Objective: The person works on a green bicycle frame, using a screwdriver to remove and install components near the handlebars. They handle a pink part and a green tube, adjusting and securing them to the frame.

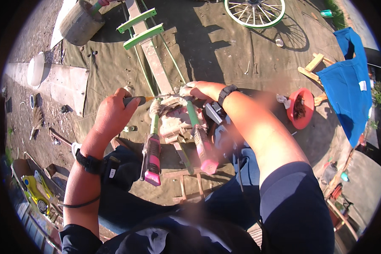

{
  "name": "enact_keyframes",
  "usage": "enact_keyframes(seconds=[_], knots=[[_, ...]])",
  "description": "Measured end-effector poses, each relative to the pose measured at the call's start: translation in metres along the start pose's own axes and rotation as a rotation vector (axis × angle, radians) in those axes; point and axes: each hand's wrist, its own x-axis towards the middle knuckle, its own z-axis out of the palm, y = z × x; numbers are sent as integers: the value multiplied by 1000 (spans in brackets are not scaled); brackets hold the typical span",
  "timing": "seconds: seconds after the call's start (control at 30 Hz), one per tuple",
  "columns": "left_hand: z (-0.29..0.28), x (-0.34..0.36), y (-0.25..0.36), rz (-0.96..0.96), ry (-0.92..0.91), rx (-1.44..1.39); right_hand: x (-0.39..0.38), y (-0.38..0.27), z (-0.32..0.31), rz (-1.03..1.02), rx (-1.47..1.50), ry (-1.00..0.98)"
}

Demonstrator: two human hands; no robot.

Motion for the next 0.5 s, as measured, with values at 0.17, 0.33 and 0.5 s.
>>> enact_keyframes(seconds=[0.17,0.33,0.5], knots=[[3,2,2,7,14,0,40,27,4,-56,234,33],[3,2,3,17,28,9,31,14,0,-52,225,-2],[5,1,6,12,39,28,30,18,4,-62,248,87]])
